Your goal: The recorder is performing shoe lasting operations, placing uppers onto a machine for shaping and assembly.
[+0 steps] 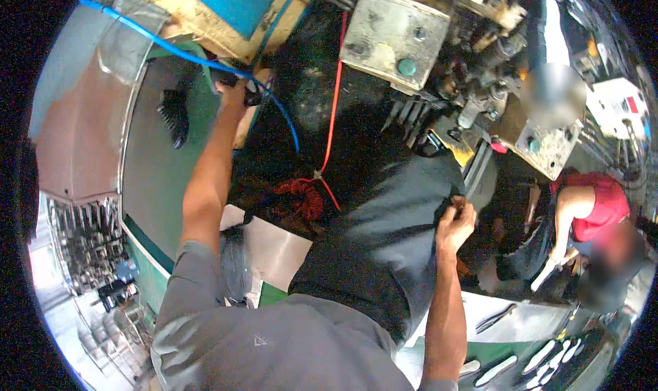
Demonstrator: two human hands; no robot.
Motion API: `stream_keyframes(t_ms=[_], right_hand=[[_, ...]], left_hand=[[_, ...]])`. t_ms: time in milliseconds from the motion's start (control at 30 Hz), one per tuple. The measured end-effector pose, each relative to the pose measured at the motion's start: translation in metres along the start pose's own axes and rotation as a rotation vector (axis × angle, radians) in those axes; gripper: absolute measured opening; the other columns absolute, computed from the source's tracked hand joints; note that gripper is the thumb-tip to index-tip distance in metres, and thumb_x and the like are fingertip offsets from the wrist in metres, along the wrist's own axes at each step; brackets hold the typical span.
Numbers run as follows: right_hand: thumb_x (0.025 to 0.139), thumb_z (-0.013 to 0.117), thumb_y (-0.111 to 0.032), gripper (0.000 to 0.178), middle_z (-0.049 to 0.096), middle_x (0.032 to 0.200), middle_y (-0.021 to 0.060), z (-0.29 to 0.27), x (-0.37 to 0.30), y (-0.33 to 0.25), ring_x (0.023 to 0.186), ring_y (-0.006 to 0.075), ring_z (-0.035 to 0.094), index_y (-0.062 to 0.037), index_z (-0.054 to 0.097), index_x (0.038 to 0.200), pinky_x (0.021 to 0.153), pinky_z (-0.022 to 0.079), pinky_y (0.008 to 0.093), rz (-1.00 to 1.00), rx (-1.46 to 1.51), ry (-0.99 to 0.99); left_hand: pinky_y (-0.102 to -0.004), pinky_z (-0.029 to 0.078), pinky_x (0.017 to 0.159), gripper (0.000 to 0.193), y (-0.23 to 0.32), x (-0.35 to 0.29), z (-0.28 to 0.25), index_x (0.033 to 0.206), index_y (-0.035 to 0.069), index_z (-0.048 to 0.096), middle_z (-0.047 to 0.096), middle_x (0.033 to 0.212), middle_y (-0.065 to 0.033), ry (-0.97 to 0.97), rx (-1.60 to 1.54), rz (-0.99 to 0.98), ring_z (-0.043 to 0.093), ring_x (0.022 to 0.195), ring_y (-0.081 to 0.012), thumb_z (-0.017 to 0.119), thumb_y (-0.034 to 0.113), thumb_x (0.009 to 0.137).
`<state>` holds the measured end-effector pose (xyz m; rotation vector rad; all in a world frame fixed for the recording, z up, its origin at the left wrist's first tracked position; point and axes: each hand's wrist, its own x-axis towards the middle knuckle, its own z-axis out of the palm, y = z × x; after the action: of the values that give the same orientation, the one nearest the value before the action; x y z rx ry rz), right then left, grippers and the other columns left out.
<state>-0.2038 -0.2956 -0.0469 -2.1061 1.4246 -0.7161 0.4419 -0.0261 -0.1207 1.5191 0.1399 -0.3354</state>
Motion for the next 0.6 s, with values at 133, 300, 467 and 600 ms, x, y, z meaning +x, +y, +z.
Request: stream_keyframes(t_ms=[133, 300, 467, 600], right_hand=[[0.092, 0.065, -0.002, 0.014, 0.073, 0.098, 0.0164, 0.015, 0.000, -0.004, 0.096, 0.0368, 0.067, -0.0039, 0.073, 0.104, 0.089, 0.054, 0.0482, -0.104, 0.125, 0.025], [0.088, 0.067, -0.002, 0.016, 0.072, 0.098, 0.0155, 0.008, -0.006, -0.014, 0.094, 0.0394, 0.065, -0.0048, 0.072, 0.103, 0.091, 0.053, 0.0493, -0.081, 0.054, 0.032], [0.086, 0.070, -0.002, 0.017, 0.072, 0.098, 0.0146, 0.010, -0.002, -0.022, 0.094, 0.0401, 0.064, -0.0063, 0.071, 0.103, 0.089, 0.053, 0.0495, -0.072, 0.135, 0.071], [0.086, 0.070, -0.003, 0.017, 0.072, 0.098, 0.0153, 0.005, 0.000, -0.008, 0.093, 0.0412, 0.063, -0.0056, 0.070, 0.103, 0.088, 0.053, 0.0499, -0.100, 0.106, 0.088]], left_hand=[[-0.0548, 0.061, 0.097, 0.057, 0.030, 0.024, -0.045, 0.146, 0.021, 0.047, 0.062, 0.132, -0.0088, -0.072, 0.072, -0.057, 0.063, 0.120, -0.0322, 0.078, 0.022, 0.099], [-0.0353, 0.062, 0.063, 0.037, 0.043, -0.049, -0.039, 0.131, 0.012, 0.060, 0.071, 0.101, -0.0085, -0.065, 0.300, 0.017, 0.072, 0.085, -0.0227, 0.077, 0.030, 0.104], [-0.0384, 0.064, 0.083, 0.037, 0.007, -0.097, -0.040, 0.136, -0.005, 0.066, 0.073, 0.110, -0.0141, -0.160, 0.587, 0.346, 0.073, 0.093, -0.0222, 0.062, 0.023, 0.111], [-0.0369, 0.053, 0.110, 0.048, 0.095, -0.241, 0.196, 0.142, -0.005, 0.066, 0.074, 0.132, -0.0193, -0.671, 0.521, 0.462, 0.071, 0.123, -0.0257, 0.051, 0.032, 0.116]])
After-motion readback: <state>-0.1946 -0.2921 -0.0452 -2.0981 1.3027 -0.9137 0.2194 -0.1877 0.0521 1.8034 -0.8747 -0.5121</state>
